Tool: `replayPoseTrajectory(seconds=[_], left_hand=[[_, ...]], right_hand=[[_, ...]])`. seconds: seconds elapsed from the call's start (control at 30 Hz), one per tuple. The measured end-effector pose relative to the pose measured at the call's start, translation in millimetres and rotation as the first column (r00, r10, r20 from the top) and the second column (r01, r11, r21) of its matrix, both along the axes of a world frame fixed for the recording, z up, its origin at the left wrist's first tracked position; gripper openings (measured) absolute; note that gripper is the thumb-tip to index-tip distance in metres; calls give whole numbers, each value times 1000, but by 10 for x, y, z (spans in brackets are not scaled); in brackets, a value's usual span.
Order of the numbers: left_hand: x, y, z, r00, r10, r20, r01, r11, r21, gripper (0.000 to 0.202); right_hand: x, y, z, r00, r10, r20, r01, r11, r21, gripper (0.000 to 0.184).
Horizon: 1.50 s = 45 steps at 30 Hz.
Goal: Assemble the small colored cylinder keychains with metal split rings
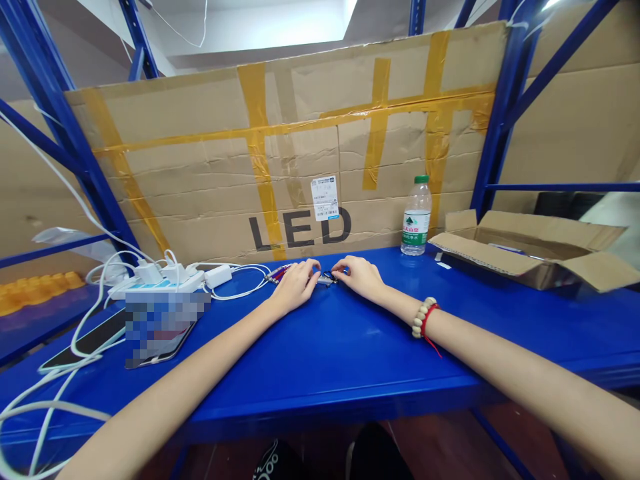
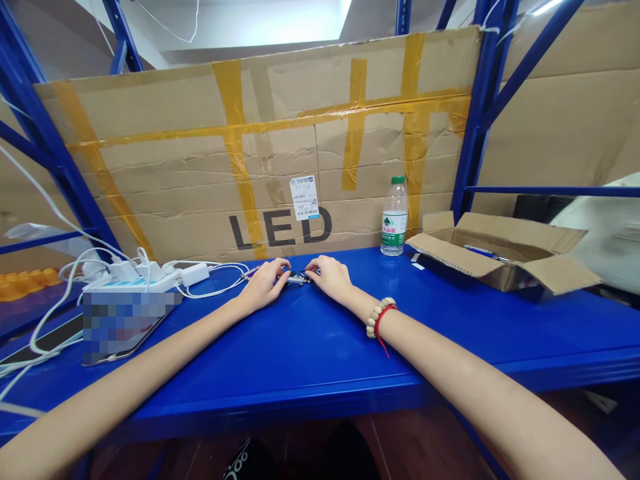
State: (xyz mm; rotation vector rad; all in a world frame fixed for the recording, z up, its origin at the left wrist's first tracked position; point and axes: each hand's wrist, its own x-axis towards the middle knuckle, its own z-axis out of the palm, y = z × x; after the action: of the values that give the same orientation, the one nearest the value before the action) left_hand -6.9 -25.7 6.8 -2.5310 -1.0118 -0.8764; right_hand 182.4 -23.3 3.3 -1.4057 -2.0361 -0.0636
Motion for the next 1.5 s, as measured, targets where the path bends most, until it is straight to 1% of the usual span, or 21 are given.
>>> replayPoseTrajectory(seconds=[0.17,0.27,0.37,0.5,0.63,0.77,0.87,1.1,1.27,1.33,1.4,1.47,1.5], left_hand=[[9,-12,4,999,-5,-42,9,995,96,20],[14,2,-11,991,-11,-132,34,985,171,23],[23,17,-23,973,-1,-229,50,977,209,26],[33,16,-17,951,24,-308,44,976,211,26],[35,3,-5,942,3,-337,52,986,156,27],[32,-5,-2,956,7,-293,14,998,69,28],[31,-8,0,965,0,-263,6,1000,22,26],[22,8,-3,968,-27,-248,27,1000,-1,24],[21,-2,9,979,-2,-205,0,1000,-9,21],[23,-7,10,989,28,-148,-34,999,-36,21],[20,-1,3,996,71,-55,-76,993,-91,21],[5,26,-11,986,150,75,-139,980,-141,17],[-8,48,-20,968,205,145,-182,970,-159,15]], right_hand=[[1,18,-18,1000,-23,-18,23,1000,5,17],[6,36,-31,1000,-15,-15,15,1000,6,18],[12,50,-34,1000,-4,-19,4,1000,0,18],[18,68,-41,998,21,-54,-23,999,-31,24],[22,79,-52,996,32,-82,-37,998,-59,27],[23,73,-53,995,45,-84,-49,998,-45,26],[20,65,-47,996,39,-77,-42,999,-31,25],[9,51,-39,997,17,-71,-22,998,-64,25],[13,50,-37,998,17,-57,-20,998,-63,24],[14,54,-38,998,19,-55,-23,998,-63,23],[11,54,-37,999,21,-46,-24,998,-66,23],[4,44,-30,999,17,-39,-19,998,-63,22],[0,36,-25,999,11,-39,-13,998,-58,21]])
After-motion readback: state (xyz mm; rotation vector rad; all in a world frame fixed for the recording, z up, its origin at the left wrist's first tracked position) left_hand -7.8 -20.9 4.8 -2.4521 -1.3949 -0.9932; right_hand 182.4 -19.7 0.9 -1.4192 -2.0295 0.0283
